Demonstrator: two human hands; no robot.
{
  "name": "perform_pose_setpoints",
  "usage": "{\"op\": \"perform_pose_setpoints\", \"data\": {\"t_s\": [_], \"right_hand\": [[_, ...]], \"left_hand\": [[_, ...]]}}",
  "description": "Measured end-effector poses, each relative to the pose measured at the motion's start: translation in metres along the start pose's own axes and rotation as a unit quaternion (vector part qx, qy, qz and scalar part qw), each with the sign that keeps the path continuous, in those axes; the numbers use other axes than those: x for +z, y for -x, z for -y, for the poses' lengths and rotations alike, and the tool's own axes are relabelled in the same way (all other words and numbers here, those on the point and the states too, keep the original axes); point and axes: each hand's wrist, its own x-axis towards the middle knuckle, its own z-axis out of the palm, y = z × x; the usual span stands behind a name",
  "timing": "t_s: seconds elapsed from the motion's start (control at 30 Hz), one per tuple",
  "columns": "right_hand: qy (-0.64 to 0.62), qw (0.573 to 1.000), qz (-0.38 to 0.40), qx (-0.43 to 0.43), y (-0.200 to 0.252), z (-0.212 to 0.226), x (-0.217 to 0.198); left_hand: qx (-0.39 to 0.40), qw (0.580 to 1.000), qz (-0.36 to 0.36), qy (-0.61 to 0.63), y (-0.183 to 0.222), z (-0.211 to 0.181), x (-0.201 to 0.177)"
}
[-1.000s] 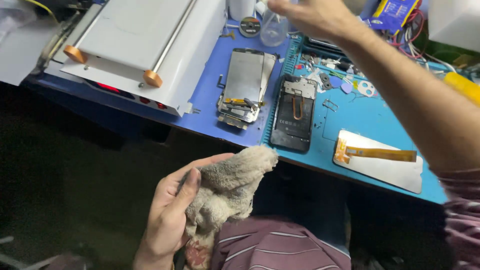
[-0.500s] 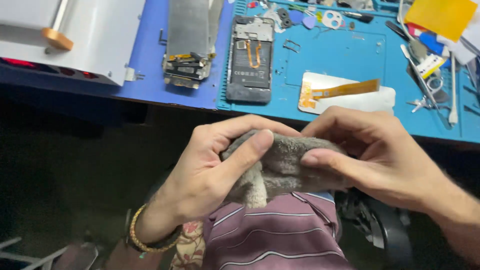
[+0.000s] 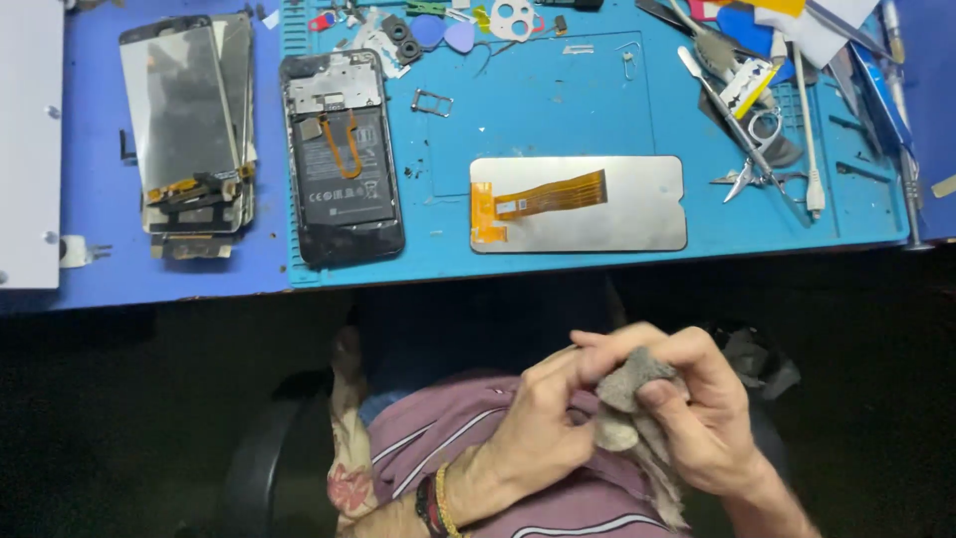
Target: Cleaning a mobile phone screen with a cloth and solvent on a repair workbench
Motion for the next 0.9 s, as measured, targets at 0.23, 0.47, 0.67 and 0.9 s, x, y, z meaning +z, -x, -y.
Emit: {"op": "perform_pose_setpoints", "data": {"t_s": [0.23,0.47,0.67,0.9], "right_hand": [[0.222,0.962,-0.159,0.004,-0.010,0.015,-0.069],[0.514,0.856,-0.017,0.048,-0.086,0.064,-0.074],[0.636,0.740,0.204,-0.079,-0.116,0.056,-0.071],[0.710,0.606,0.329,-0.141,-0.114,0.048,-0.079]], "left_hand": [[0.362,0.884,0.037,-0.292,-0.063,-0.059,-0.045],[0.328,0.731,-0.033,-0.597,-0.095,-0.052,-0.059],[0.179,0.729,-0.072,-0.657,-0.094,-0.053,-0.089],[0.171,0.815,-0.064,-0.549,-0.096,-0.044,-0.102]]}}
